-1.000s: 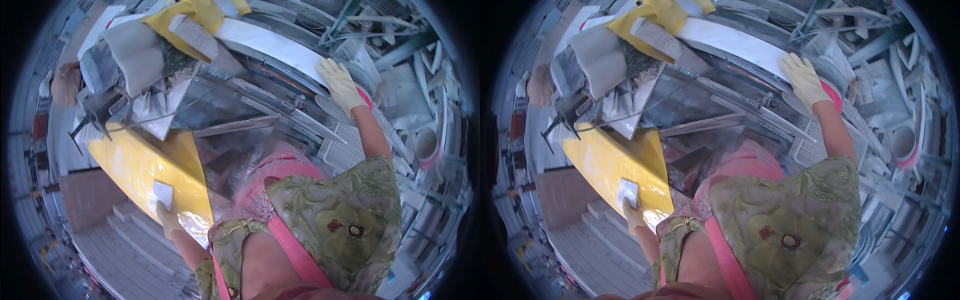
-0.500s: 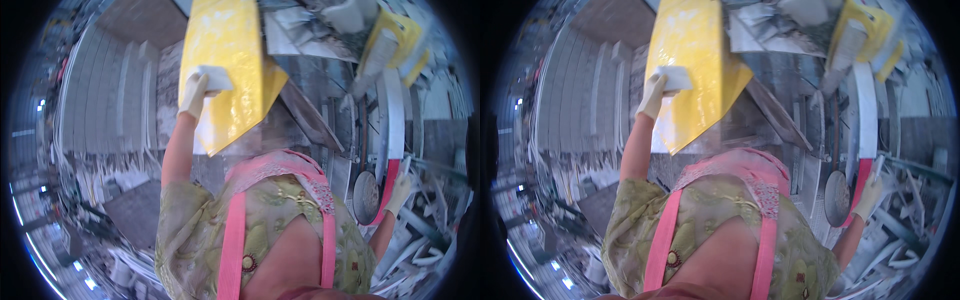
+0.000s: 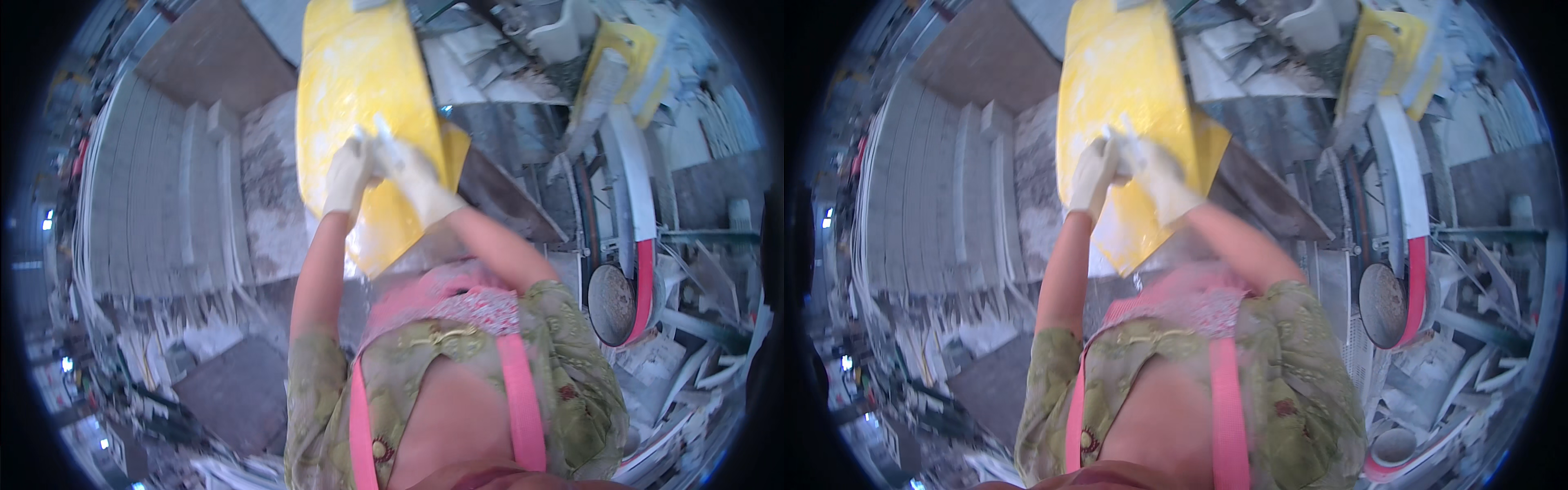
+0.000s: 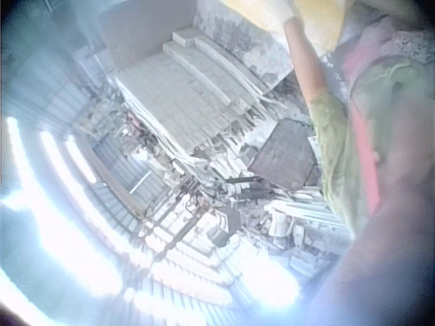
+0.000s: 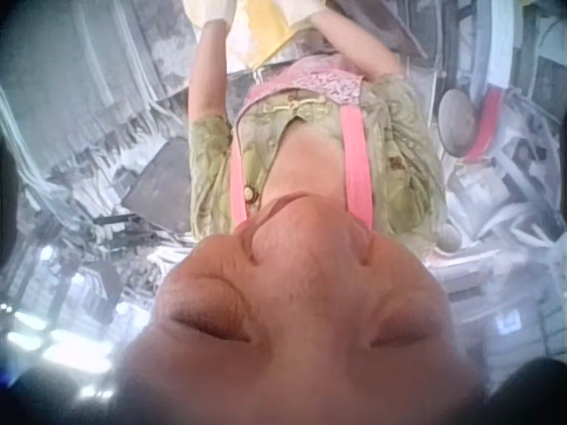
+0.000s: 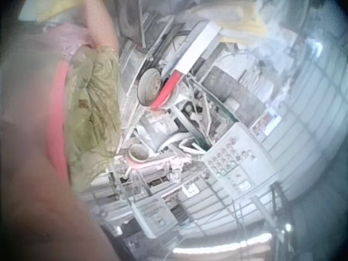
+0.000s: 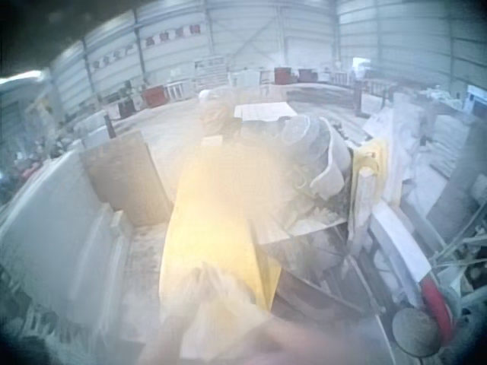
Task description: The person repeatedly wipes a yellow workbench surface with a white cloth while wearing gloves. The person also wipes a nearby machine and stacks the used cloths on the bench. The task continues with repeated wiping motions across the same areas.
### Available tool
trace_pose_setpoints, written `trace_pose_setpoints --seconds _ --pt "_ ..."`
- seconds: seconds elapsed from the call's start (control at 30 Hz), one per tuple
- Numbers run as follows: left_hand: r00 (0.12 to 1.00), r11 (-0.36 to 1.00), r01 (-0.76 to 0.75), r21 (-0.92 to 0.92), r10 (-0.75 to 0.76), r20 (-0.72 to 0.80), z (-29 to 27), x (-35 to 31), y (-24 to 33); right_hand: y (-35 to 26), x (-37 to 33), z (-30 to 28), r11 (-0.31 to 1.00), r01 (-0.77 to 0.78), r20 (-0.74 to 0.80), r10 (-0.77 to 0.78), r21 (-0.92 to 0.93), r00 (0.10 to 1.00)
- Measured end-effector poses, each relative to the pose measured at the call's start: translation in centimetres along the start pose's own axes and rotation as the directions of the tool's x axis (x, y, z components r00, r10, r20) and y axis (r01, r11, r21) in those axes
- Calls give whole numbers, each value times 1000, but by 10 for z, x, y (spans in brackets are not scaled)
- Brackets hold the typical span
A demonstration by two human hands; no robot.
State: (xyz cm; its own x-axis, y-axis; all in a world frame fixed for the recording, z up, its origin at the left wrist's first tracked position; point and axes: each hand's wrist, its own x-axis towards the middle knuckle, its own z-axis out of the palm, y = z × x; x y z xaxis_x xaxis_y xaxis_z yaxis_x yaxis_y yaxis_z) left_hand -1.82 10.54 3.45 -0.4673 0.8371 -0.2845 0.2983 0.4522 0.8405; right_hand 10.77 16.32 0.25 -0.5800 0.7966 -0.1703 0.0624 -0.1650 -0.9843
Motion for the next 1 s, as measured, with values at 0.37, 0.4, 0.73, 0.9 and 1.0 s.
trace_pose_setpoints --seconds 0.37,0.4,0.73,0.9,1.0 --pt "952 958 227 176 -181 -247 35 10 0 -70 76 -96 893 201 10 -216 -403 976" --pt "952 956 218 196 -164 -259 38 13 -4 -90 98 -103 795 398 -47 -469 -458 882" --pt "958 949 174 263 -101 -269 50 36 -20 -209 144 -140 -278 553 445 -875 -786 192" --pt "935 932 249 265 -159 -318 49 20 -3 -211 110 -334 395 447 -239 -900 -803 366" --pt "942 952 222 211 -154 -298 50 20 -2 -209 107 -466 524 -27 -477 -753 -852 454"
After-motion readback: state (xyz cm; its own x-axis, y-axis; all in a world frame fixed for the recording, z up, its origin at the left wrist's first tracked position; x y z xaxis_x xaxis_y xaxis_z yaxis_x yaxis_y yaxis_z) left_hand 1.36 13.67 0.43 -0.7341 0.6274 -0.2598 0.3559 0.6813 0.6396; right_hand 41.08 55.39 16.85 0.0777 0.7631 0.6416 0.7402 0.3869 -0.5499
